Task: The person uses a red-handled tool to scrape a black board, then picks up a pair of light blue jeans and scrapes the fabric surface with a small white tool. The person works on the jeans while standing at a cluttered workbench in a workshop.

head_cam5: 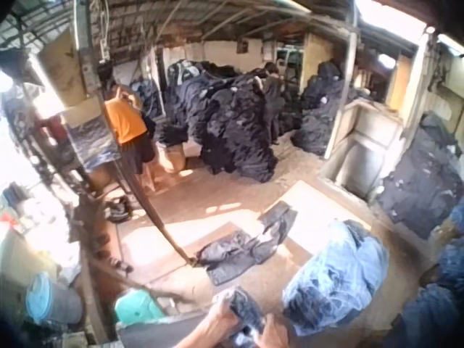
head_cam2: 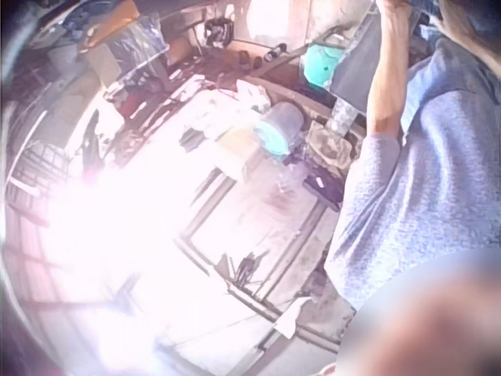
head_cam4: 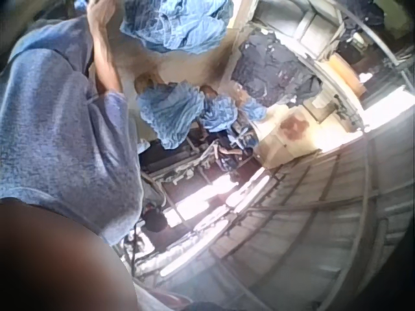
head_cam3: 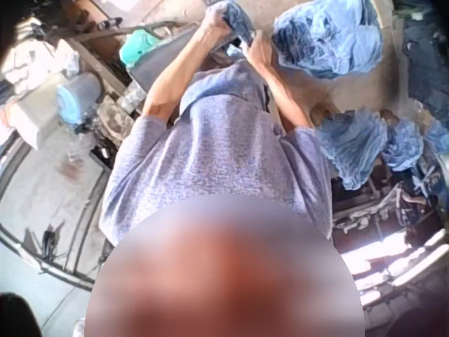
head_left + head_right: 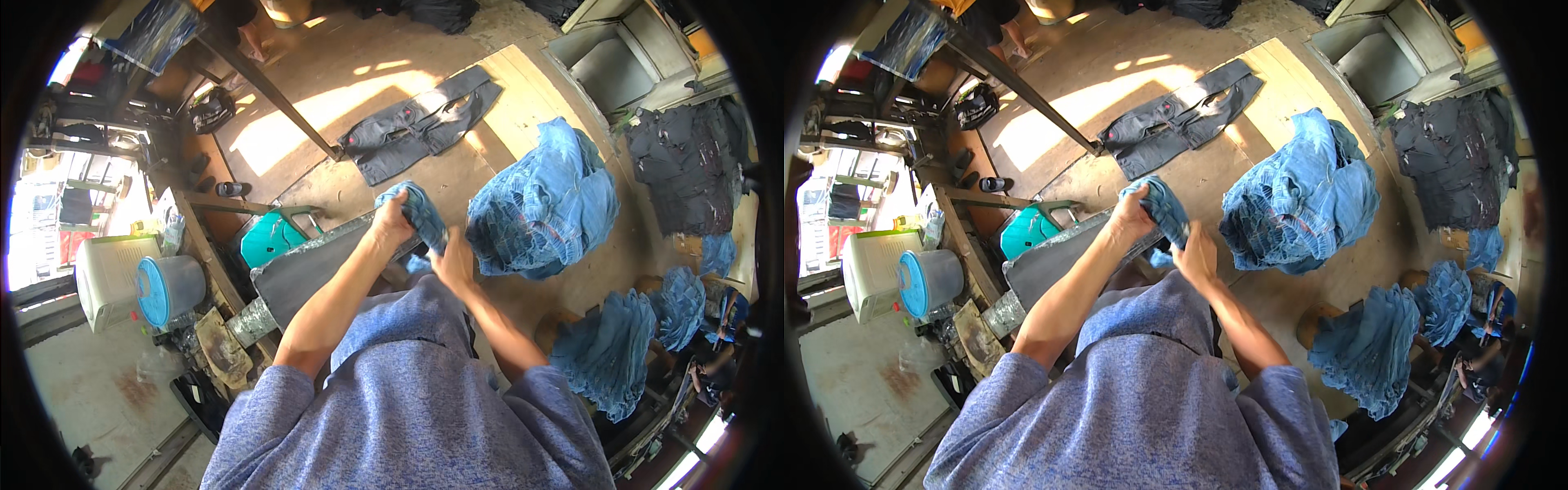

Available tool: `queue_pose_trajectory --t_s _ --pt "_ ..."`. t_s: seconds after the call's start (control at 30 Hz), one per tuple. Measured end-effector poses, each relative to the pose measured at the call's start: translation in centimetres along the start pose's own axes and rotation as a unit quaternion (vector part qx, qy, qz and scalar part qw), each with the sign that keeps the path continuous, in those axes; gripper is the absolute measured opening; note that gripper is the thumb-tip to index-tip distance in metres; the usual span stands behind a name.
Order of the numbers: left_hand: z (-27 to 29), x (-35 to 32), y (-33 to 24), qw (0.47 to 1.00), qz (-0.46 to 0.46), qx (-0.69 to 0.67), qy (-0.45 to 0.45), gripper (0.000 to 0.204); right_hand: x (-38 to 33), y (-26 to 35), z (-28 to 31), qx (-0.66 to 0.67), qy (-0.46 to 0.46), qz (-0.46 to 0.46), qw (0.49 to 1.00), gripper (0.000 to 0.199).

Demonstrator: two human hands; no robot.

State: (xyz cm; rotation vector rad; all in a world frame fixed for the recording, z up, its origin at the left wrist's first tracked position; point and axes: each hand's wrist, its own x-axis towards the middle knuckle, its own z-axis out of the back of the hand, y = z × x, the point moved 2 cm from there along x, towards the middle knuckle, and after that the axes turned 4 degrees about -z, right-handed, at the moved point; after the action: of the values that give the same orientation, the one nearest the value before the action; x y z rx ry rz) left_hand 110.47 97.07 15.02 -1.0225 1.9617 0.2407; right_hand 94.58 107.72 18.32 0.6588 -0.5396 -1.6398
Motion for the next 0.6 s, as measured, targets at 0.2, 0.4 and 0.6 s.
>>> queue_pose_trajectory --t_s 0.2,0.4,0.6 --pt "9.8 -7.0 -2.9 0.992 -0.029 0.064 -0.106 0.026 -10.0 10.1 -6.3 0.015 0.083 -0.012 0.996 0.051" --pt "22.6 -15.6 -12.2 0.991 -0.081 0.025 -0.107 0.03 -10.1 17.6 -10.3 0.018 0.196 0.183 0.963 0.05" --pt "25.9 -21.0 -13.5 0.976 -0.133 0.086 -0.147 0.026 -6.5 16.1 -4.7 0.056 0.105 0.119 0.986 0.045"
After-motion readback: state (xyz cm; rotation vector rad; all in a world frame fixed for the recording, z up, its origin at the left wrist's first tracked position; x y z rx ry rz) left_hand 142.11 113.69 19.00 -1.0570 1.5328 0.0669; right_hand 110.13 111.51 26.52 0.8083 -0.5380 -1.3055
